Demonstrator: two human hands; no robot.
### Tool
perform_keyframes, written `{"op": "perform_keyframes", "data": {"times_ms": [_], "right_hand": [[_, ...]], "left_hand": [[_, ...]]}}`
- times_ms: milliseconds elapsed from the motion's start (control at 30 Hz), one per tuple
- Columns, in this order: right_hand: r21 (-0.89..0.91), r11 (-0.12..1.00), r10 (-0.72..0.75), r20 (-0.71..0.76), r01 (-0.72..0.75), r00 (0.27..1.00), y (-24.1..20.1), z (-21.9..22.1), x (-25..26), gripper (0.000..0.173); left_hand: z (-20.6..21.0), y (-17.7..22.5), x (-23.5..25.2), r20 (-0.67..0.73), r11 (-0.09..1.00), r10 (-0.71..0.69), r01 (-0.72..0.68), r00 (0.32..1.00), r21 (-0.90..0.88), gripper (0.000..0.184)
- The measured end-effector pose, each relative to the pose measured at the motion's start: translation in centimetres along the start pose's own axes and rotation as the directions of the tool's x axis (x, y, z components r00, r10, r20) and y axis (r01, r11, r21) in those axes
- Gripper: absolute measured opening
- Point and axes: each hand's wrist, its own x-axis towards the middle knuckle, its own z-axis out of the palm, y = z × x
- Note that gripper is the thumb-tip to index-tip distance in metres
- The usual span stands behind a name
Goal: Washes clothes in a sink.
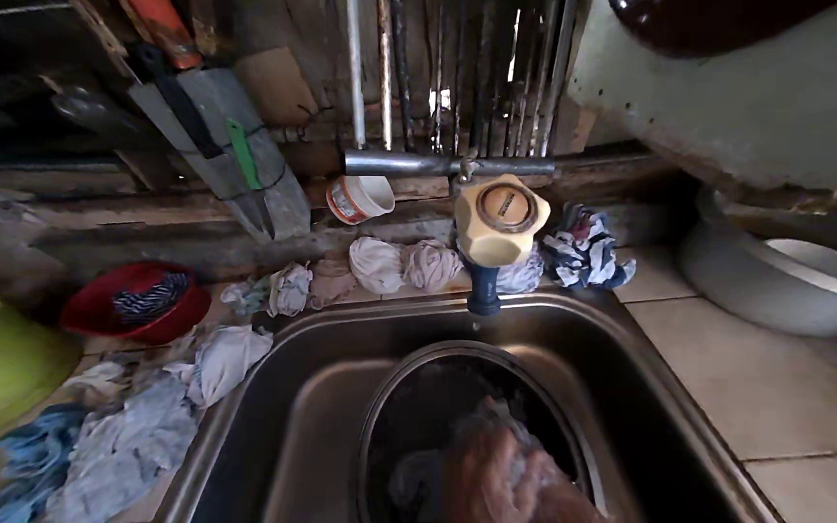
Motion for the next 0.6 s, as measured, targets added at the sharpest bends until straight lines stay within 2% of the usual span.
{"op": "perform_keyframes", "data": {"times_ms": [67,100,133,167,233,267,300,367,400,433,467,533,567,600], "right_hand": [[0.127,0.989,0.068,0.103,-0.081,0.992,0.1,-1.6,0.6,0.033],[0.113,0.986,0.109,0.101,-0.12,0.989,-0.6,-1.7,0.8,0.039],[0.062,0.993,0.089,0.101,-0.096,0.991,-1.4,-1.8,0.9,0.043],[-0.028,1.0,0.008,0.097,-0.005,0.995,-2.0,-2.1,1.0,0.043],[-0.285,0.927,-0.21,0.146,0.245,0.967,-2.0,-2.7,1.7,0.033],[-0.423,0.844,-0.258,0.221,0.331,0.94,-1.8,-3.1,2.1,0.033],[-0.559,0.737,-0.251,0.296,0.38,0.922,-1.5,-3.2,2.5,0.043],[-0.794,0.511,-0.059,0.349,0.328,0.935,-1.2,-2.9,2.5,0.066],[-0.86,0.434,0.044,0.32,0.27,0.946,-1.0,-2.7,2.3,0.069],[-0.898,0.389,0.136,0.278,0.207,0.951,-1.1,-2.6,2.1,0.067],[-0.913,0.381,0.208,0.236,0.143,0.949,-1.3,-2.7,2.1,0.063],[-0.887,0.461,0.265,0.177,0.037,0.948,-1.5,-2.8,2.4,0.055],[-0.829,0.559,0.24,0.166,0.004,0.956,-1.4,-2.9,2.7,0.049],[-0.727,0.686,0.178,0.146,-0.016,0.973,-1.2,-2.9,3.1,0.042]], "left_hand": [[-1.0,-2.0,2.0,0.047,0.975,-0.204,0.198,0.978,0.102,0.038],[-1.7,-3.4,3.0,0.095,0.94,-0.324,0.308,0.941,0.147,0.041],[-2.6,-4.9,3.9,0.159,0.898,-0.429,0.399,0.889,0.186,0.044],[-3.2,-6.4,4.4,0.216,0.868,-0.49,0.451,0.844,0.206,0.046],[-3.8,-8.1,4.5,0.319,0.887,-0.461,0.425,0.828,0.18,0.047],[-3.6,-8.6,4.2,0.392,0.921,-0.389,0.362,0.833,0.146,0.052],[-3.3,-8.7,3.9,0.487,0.946,-0.322,0.292,0.812,0.14,0.059],[-2.6,-8.7,3.4,0.671,0.96,-0.279,0.173,0.687,0.222,0.07],[-2.2,-8.7,3.2,0.717,0.95,-0.299,0.123,0.629,0.288,0.072],[-1.9,-8.6,3.1,0.725,0.931,-0.34,0.102,0.599,0.352,0.073],[-1.6,-8.5,3.1,0.697,0.909,-0.389,0.126,0.603,0.398,0.073],[-1.2,-7.9,3.4,0.585,0.872,-0.477,0.271,0.656,0.408,0.072],[-1.1,-7.9,3.6,0.538,0.853,-0.521,0.403,0.662,0.331,0.069],[-1.2,-8.0,3.7,0.506,0.816,-0.555,0.551,0.66,0.175,0.062]]}}
